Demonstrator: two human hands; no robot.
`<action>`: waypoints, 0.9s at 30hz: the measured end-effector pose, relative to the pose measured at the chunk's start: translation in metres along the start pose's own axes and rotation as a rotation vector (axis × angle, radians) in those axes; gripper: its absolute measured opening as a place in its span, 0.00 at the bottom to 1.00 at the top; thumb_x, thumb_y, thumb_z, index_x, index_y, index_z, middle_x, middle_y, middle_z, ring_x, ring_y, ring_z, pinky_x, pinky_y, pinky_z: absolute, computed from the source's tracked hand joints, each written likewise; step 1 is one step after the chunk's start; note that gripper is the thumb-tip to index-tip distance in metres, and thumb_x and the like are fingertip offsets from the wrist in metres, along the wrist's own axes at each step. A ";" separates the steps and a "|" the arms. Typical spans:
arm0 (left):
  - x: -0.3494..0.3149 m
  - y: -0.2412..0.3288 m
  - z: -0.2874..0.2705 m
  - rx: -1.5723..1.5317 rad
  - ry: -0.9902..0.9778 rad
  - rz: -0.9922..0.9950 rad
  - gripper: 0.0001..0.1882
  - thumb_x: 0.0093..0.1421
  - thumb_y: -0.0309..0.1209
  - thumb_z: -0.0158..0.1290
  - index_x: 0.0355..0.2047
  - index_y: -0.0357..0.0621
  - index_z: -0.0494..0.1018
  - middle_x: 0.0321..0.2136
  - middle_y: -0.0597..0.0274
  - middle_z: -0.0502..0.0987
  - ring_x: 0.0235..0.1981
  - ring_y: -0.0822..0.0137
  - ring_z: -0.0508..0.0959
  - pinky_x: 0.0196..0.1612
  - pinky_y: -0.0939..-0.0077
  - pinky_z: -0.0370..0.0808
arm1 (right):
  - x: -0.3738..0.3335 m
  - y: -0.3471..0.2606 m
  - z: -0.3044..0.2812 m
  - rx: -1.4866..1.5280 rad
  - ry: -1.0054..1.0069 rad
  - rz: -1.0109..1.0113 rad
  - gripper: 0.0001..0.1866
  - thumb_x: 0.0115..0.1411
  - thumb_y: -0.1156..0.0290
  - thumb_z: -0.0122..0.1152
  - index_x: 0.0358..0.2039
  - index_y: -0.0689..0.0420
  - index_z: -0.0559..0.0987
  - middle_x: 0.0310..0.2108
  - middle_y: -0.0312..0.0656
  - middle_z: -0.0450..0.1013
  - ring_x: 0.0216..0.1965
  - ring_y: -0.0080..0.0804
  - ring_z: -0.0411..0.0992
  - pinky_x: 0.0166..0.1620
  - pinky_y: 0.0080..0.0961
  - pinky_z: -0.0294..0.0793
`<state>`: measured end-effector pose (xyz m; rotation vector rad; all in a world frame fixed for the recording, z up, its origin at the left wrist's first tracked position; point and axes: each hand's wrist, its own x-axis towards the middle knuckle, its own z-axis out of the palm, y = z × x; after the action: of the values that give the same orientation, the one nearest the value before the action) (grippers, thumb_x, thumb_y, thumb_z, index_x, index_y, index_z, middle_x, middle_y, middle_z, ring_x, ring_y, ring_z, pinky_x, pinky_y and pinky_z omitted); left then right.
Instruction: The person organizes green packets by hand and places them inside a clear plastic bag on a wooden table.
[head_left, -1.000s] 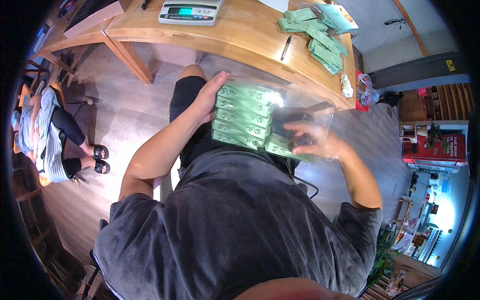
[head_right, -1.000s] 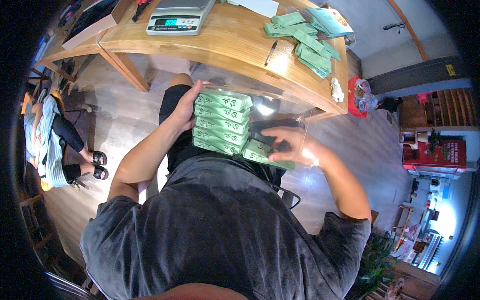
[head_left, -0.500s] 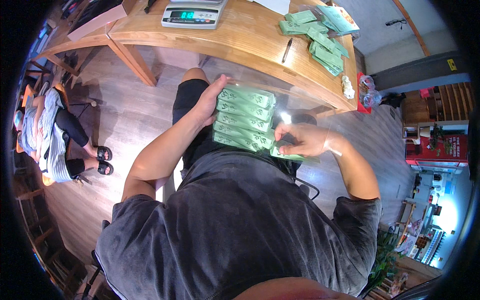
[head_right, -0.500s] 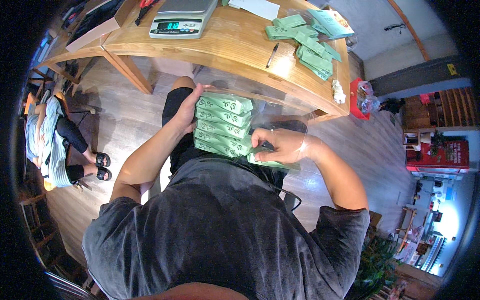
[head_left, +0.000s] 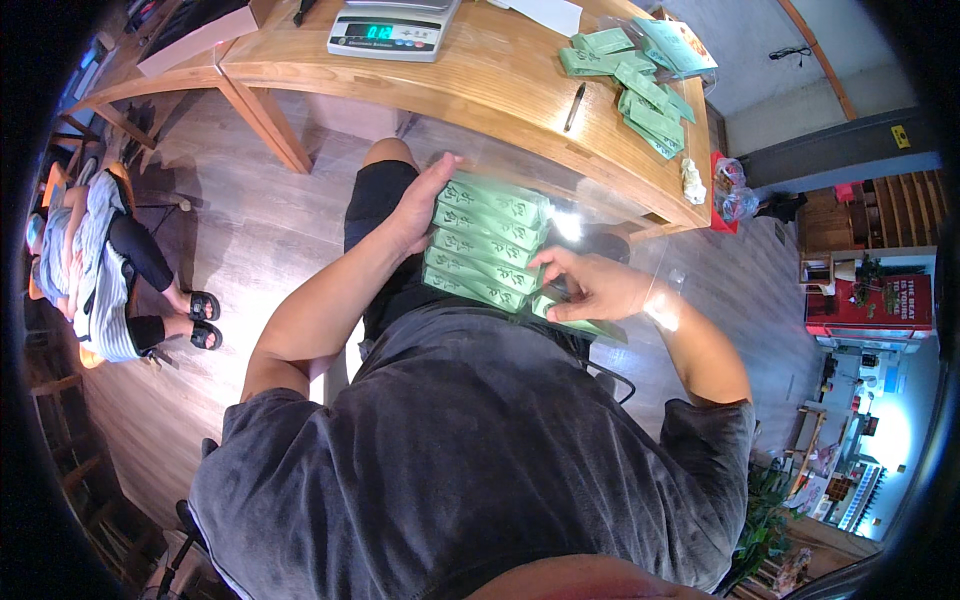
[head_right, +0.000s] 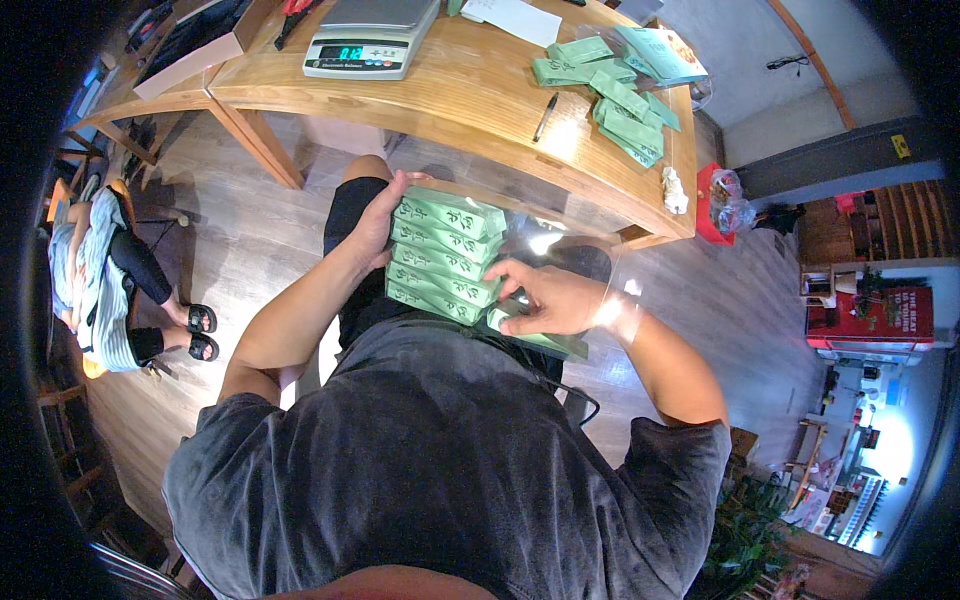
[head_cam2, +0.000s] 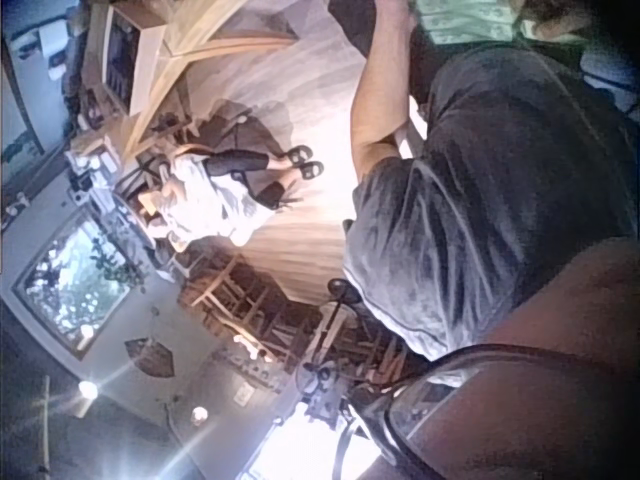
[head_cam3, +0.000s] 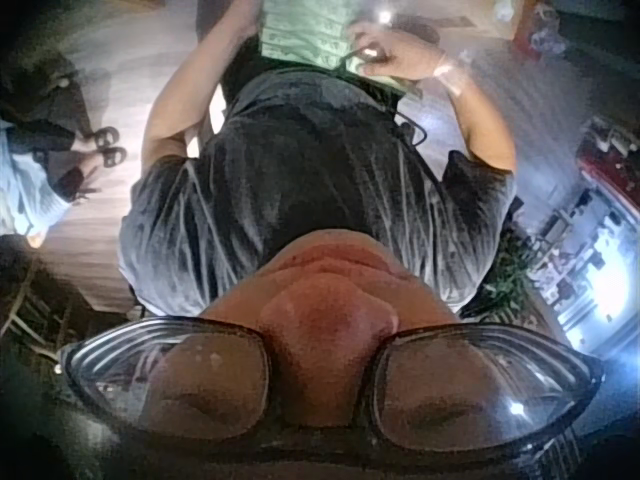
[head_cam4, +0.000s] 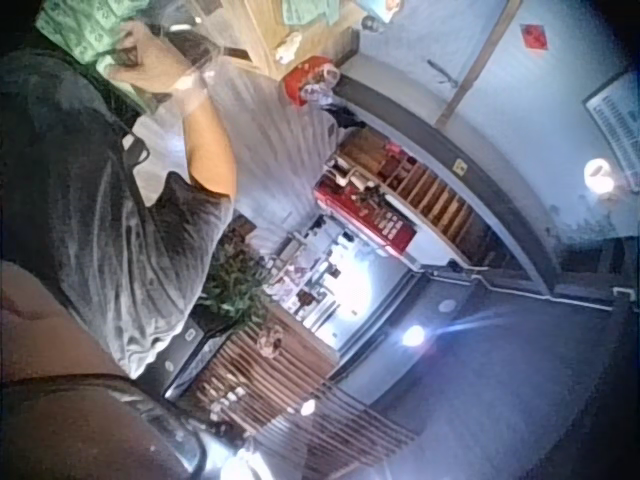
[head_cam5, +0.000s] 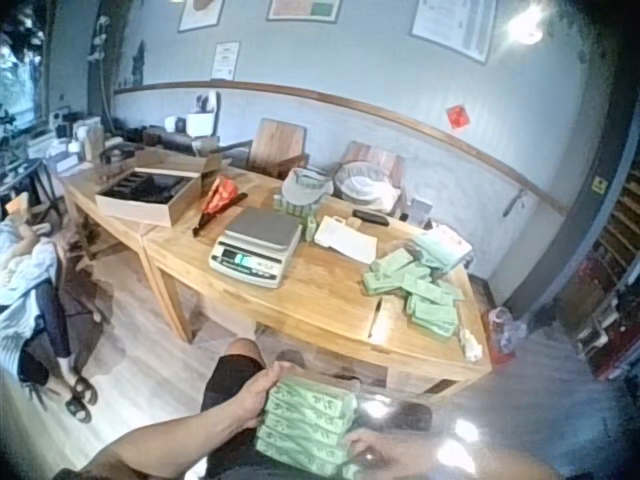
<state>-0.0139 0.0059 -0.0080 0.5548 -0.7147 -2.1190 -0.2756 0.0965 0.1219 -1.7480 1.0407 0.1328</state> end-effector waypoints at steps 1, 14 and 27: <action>-0.001 0.002 0.000 0.003 -0.002 -0.018 0.31 0.65 0.60 0.48 0.53 0.46 0.68 0.46 0.56 0.76 0.48 0.61 0.78 0.52 0.63 0.77 | -0.001 0.001 0.001 0.004 0.040 -0.004 0.34 0.59 0.60 0.69 0.60 0.54 0.62 0.46 0.42 0.75 0.27 0.26 0.71 0.31 0.25 0.71; -0.004 0.010 0.009 -0.049 0.055 0.004 0.34 0.64 0.63 0.46 0.54 0.47 0.66 0.49 0.56 0.74 0.51 0.59 0.76 0.54 0.58 0.75 | -0.021 -0.001 -0.022 -0.140 0.024 -0.166 0.26 0.67 0.58 0.56 0.63 0.53 0.68 0.50 0.52 0.76 0.49 0.48 0.76 0.51 0.39 0.74; 0.000 0.009 -0.001 -0.090 -0.010 0.011 0.33 0.64 0.61 0.48 0.54 0.45 0.66 0.49 0.53 0.75 0.51 0.58 0.77 0.53 0.60 0.76 | -0.043 -0.013 -0.026 0.011 -0.102 -0.081 0.28 0.64 0.62 0.62 0.64 0.51 0.69 0.60 0.46 0.67 0.59 0.40 0.66 0.54 0.33 0.71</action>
<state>-0.0084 0.0016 -0.0028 0.4908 -0.6229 -2.1335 -0.3035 0.1014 0.1658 -1.7520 0.8940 0.1633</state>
